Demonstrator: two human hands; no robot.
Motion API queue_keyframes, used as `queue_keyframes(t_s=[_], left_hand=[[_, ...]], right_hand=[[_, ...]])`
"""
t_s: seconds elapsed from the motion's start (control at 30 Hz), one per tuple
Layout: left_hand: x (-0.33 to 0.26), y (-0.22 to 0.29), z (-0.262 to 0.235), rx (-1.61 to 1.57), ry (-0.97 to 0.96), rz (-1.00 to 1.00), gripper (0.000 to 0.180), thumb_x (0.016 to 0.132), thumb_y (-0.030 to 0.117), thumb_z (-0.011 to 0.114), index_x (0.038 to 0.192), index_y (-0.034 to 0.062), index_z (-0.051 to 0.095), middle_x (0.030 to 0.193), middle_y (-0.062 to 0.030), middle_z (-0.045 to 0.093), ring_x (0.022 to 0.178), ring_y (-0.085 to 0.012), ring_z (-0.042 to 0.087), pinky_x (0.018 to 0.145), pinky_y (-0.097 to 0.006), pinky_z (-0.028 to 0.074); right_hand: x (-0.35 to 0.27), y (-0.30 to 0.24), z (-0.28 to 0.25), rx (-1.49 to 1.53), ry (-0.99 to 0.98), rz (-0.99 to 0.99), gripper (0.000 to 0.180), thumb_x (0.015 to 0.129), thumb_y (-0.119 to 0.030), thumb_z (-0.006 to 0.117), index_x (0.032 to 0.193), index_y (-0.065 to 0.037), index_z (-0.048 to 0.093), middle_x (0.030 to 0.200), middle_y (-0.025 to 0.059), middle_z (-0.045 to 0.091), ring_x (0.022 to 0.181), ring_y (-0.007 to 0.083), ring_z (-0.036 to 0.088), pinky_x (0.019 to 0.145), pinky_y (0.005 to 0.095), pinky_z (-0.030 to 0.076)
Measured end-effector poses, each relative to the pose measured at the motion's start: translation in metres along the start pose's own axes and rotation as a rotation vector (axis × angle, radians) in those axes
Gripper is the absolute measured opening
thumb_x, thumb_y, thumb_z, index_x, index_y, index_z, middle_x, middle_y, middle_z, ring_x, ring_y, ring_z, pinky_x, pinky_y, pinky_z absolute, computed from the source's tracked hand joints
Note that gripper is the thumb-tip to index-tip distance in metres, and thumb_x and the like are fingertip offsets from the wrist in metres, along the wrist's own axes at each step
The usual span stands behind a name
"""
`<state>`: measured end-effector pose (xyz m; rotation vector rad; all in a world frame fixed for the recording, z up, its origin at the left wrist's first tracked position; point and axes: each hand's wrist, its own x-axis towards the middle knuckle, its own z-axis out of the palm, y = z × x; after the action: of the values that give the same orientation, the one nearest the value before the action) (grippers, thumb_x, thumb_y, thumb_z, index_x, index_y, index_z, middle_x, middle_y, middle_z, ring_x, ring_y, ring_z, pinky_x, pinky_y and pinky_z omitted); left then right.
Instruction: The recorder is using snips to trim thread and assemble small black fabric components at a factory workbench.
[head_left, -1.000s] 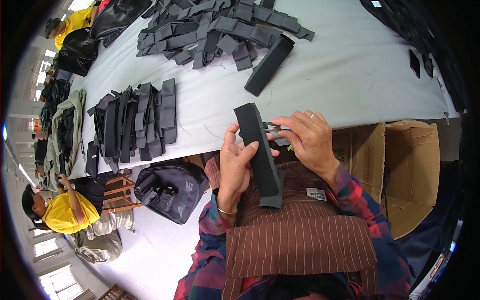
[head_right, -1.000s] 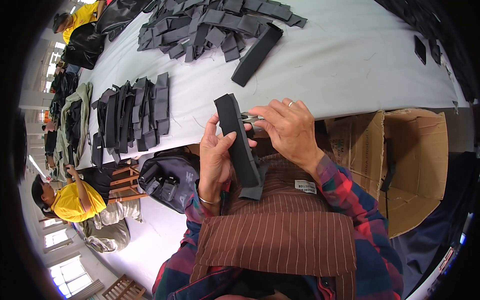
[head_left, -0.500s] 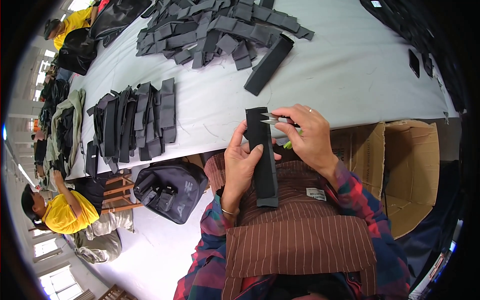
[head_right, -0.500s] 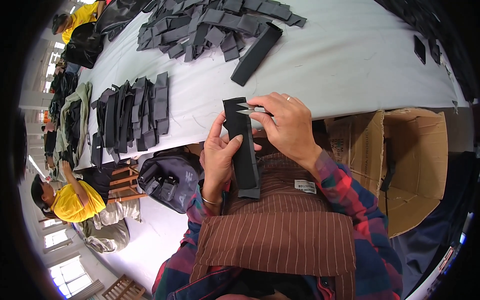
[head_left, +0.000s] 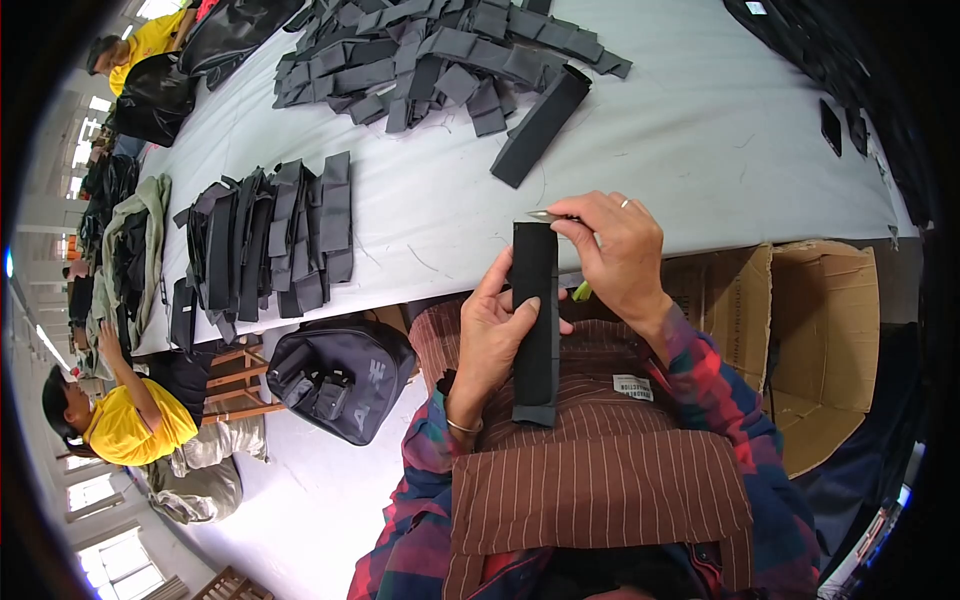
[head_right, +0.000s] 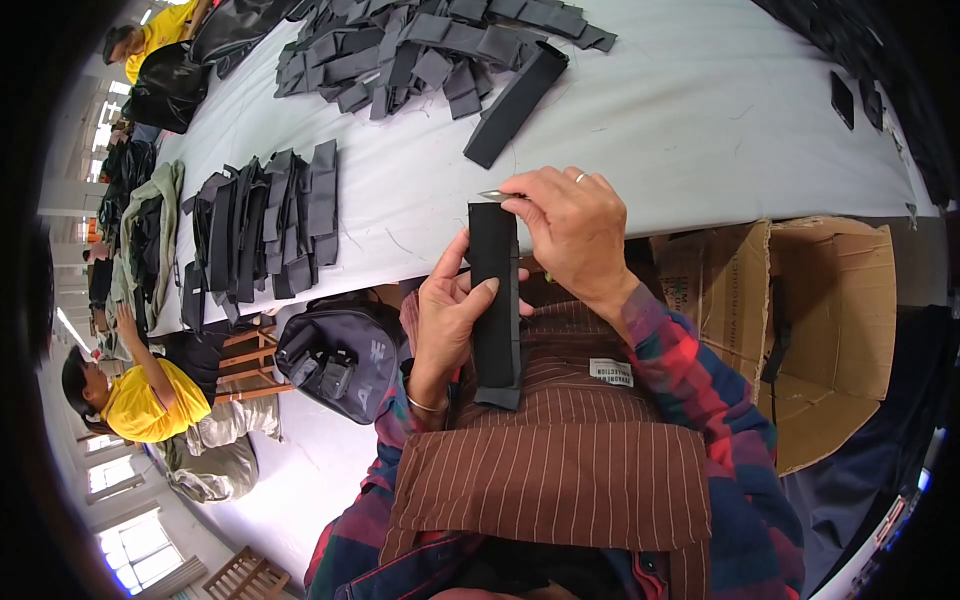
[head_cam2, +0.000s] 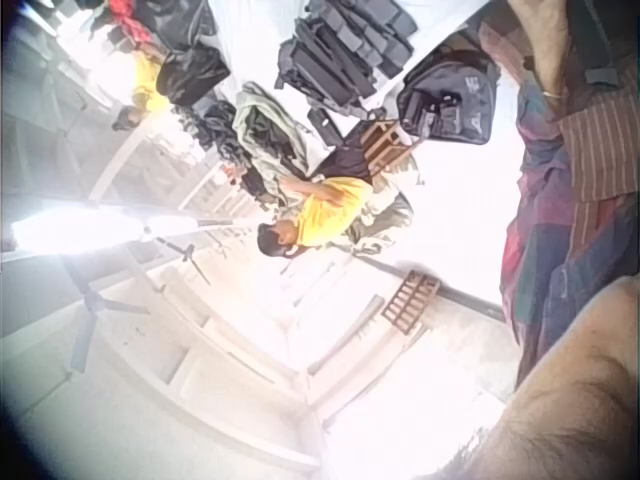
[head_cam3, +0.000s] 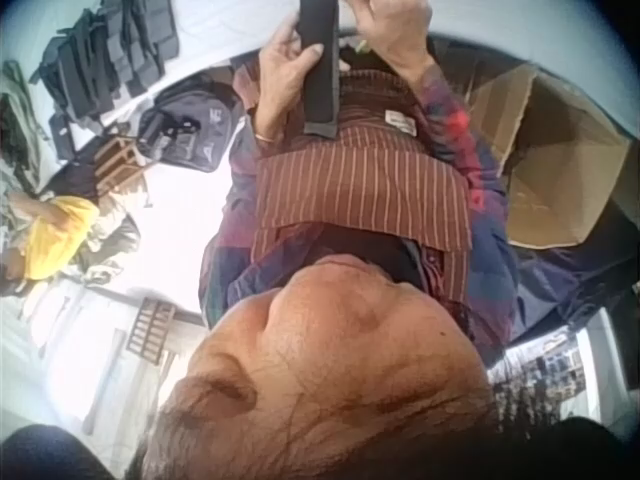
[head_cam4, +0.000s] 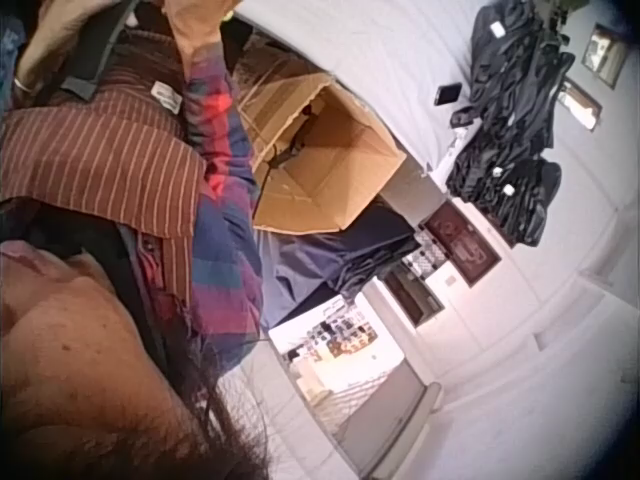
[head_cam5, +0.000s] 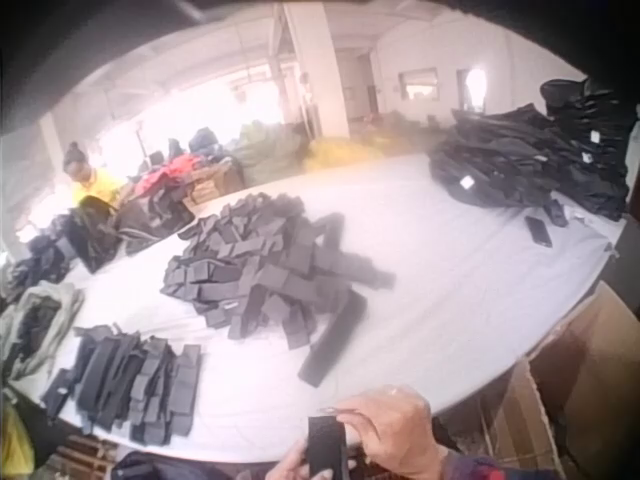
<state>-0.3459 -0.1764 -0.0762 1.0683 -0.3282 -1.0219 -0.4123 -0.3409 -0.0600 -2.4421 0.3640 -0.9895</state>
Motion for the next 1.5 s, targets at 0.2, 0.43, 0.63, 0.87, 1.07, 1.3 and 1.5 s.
queue_keyframes(t_s=[0.2,0.43,0.63,0.87,1.07,1.3,1.5], left_hand=[[0.0,-0.002,-0.002,0.002,-0.02,-0.007,0.058,0.092,-0.004,0.049,0.145,-0.0003,0.026,0.107,-0.0267,0.063,0.078,-0.0304,0.07,0.07,-0.035,0.058],[-0.01,-0.011,0.002,-0.1,-0.053,-0.098,0.062,0.094,-0.002,0.049,0.148,0.0043,0.018,0.105,-0.0239,0.064,0.08,-0.0269,0.07,0.069,-0.033,0.058],[-0.008,-0.002,0.003,0.025,-0.035,-0.015,0.062,0.093,-0.003,0.049,0.146,0.0064,0.018,0.106,-0.0242,0.064,0.085,-0.0281,0.069,0.072,-0.035,0.058],[0.011,-0.009,-0.027,-0.367,0.176,0.061,0.027,0.09,0.0,0.053,0.112,0.0096,0.041,0.08,-0.0004,0.053,0.062,-0.0058,0.045,0.058,-0.016,0.04],[0.003,0.001,-0.01,-0.172,0.121,0.09,0.024,0.093,0.006,0.06,0.104,0.0101,0.039,0.103,-0.0099,0.059,0.09,-0.0127,0.059,0.077,-0.024,0.05],[0.0,0.009,-0.008,-0.19,0.082,0.117,0.046,0.089,-0.003,0.06,0.131,0.0053,0.042,0.11,-0.0136,0.061,0.098,-0.0127,0.059,0.082,-0.026,0.051],[0.0,0.009,-0.007,-0.084,0.046,0.121,0.055,0.087,-0.006,0.061,0.138,0.0036,0.044,0.114,-0.0093,0.06,0.101,-0.0109,0.058,0.089,-0.025,0.049]], right_hand=[[-0.006,0.001,-0.003,0.594,-0.292,0.489,0.014,0.081,-0.011,0.07,0.091,-0.003,0.064,0.076,0.0032,0.061,0.068,0.0122,0.054,0.061,0.0265,0.045],[-0.008,0.008,-0.005,0.662,-0.261,0.494,0.008,0.081,-0.001,0.067,0.087,-0.001,0.061,0.086,-0.0006,0.059,0.074,0.0056,0.05,0.065,0.0211,0.042],[-0.01,0.003,-0.003,0.561,-0.056,0.186,0.017,0.07,0.002,0.07,0.085,-0.001,0.062,0.085,0.0065,0.061,0.065,0.0191,0.056,0.06,0.0268,0.044],[-0.047,-0.012,0.001,0.347,-0.2,-0.238,0.037,0.054,0.016,0.056,0.083,-0.004,0.067,0.084,0.0068,0.06,0.065,0.0183,0.06,0.05,0.0283,0.048],[-0.04,-0.017,0.0,0.523,-0.245,-0.013,0.037,0.059,0.017,0.057,0.086,-0.005,0.068,0.082,0.0069,0.058,0.066,0.018,0.059,0.055,0.0252,0.049],[-0.019,-0.023,-0.02,0.455,-0.294,0.142,0.024,0.075,-0.016,0.074,0.098,-0.01,0.069,0.079,0.0064,0.061,0.07,0.0267,0.059,0.063,0.0342,0.047],[-0.015,-0.022,-0.02,0.232,-0.253,0.033,0.017,0.078,-0.015,0.07,0.095,-0.012,0.069,0.077,0.0054,0.063,0.068,0.0253,0.059,0.062,0.035,0.044]])
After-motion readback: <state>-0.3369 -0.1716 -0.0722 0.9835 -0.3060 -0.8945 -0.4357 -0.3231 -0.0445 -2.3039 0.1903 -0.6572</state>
